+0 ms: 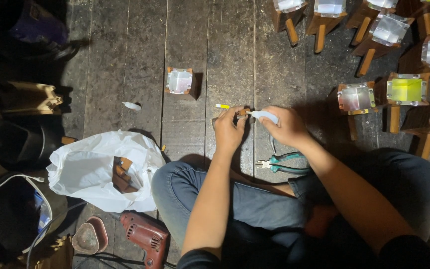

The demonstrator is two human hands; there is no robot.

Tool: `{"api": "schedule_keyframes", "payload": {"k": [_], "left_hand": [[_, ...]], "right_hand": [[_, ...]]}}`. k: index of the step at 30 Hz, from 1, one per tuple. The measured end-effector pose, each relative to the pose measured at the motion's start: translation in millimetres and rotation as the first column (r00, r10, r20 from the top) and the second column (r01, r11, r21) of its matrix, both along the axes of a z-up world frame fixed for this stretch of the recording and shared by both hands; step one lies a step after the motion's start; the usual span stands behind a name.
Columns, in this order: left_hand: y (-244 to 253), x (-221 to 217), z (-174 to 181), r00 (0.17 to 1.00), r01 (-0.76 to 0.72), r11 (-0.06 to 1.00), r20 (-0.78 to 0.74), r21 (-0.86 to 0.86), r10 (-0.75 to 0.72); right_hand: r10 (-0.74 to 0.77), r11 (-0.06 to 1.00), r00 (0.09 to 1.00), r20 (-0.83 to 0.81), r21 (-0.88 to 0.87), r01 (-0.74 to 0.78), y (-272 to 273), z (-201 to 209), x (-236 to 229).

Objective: The person assembles wooden lanterns by applying adhesive and using pliers and a hammer to secure wooden components and panels together.

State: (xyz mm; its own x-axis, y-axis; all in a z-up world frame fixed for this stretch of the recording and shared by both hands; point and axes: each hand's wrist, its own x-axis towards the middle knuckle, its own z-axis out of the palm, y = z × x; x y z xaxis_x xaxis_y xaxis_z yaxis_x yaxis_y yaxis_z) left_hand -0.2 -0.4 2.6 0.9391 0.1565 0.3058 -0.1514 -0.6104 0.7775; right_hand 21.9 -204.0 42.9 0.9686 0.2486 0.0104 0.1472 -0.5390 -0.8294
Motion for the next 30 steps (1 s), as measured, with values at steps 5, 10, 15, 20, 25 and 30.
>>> {"api": "schedule_keyframes", "payload": {"k": [5,10,15,20,25,30], "left_hand": [[0.4,0.9,-1.4,1.000,0.005,1.000,-0.008,0.001,-0.005],[0.9,0.8,-2.7,1.000,0.004,1.000,-0.023,0.015,-0.004],[0.7,0.8,-5.3,0.999,-0.016,1.000,-0.028,-0.018,0.016],[-0.9,0.2,-0.5,0.999,-0.043,0.997,-0.028,-0.056,0.042],[-4.5,-3.4,24.8,0.994,-0.041,0.995,0.093,-0.088,0.049],[-14.5,-6.4,53.4,0.923,-0.059,0.992,0.373,-0.110,0.096]], "right_hand": [[0.005,1.000,1.000,0.017,0.026,-0.005,-1.6,-6.9,0.9],[0.012,0.999,0.999,0.045,0.052,-0.014,-2.8,-4.4,2.1],[-0.023,0.998,1.000,0.010,0.058,0.022,-4.1,2.8,2.3],[-0.092,0.994,0.996,-0.004,0.062,0.092,-12.8,-16.9,7.8],[-0.240,0.965,0.970,0.038,0.118,0.234,-37.9,-51.1,24.4],[-0.301,0.953,0.947,0.109,-0.009,0.303,-64.7,-110.6,40.5]]}}
